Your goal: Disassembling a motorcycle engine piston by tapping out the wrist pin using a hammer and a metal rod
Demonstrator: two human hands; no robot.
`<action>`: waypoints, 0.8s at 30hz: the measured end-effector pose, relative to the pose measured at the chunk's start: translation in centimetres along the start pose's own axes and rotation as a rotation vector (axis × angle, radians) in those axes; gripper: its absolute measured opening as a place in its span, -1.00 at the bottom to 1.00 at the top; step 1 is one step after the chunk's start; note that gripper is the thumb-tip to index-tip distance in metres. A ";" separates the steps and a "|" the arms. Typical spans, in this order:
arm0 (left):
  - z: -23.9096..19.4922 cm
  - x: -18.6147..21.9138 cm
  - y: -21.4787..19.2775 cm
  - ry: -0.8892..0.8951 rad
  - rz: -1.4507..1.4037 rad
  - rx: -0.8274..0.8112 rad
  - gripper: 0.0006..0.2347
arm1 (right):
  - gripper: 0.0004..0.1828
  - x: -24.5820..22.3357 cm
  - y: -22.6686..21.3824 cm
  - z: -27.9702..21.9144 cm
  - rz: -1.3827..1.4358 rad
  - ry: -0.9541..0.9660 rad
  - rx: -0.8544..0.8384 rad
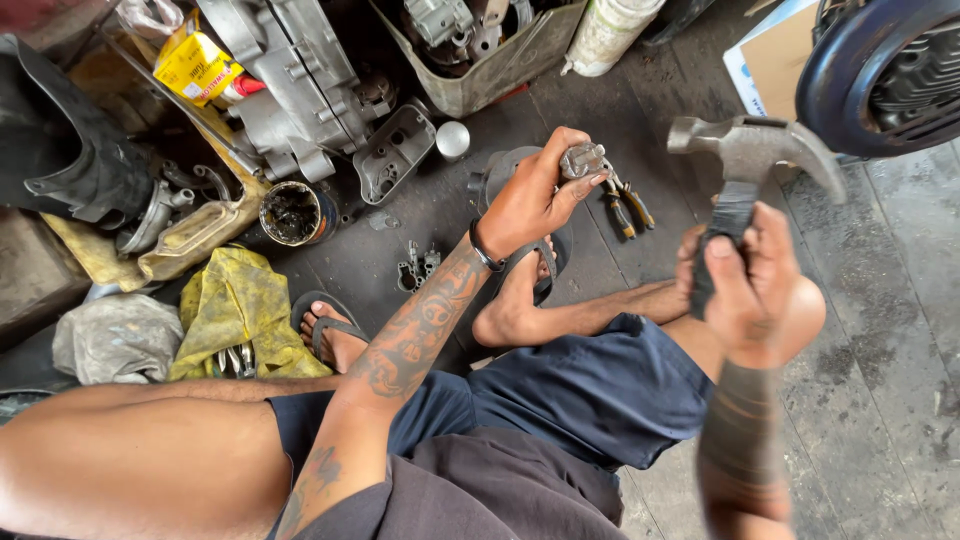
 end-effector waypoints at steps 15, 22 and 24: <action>0.8 1.1 0.4 0.031 -0.064 -0.001 -0.74 | -0.46 -14.9 4.4 5.5 -1.277 -0.381 -0.562; 0.9 1.3 0.4 0.016 -0.087 -0.007 -0.76 | -0.47 -14.3 4.4 5.8 -1.302 -0.347 -0.548; 0.7 2.0 0.3 0.035 -0.095 -0.017 -0.77 | -0.40 -13.2 5.6 5.7 -1.505 -0.413 -0.673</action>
Point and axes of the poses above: each hand's wrist, its own z-axis towards the middle knuckle, its own y-axis out of the palm, x = y × z, the point moved 10 cm from there along z, towards the middle knuckle, and after that the axes turned 13 degrees about -y, right-handed, at the moved point
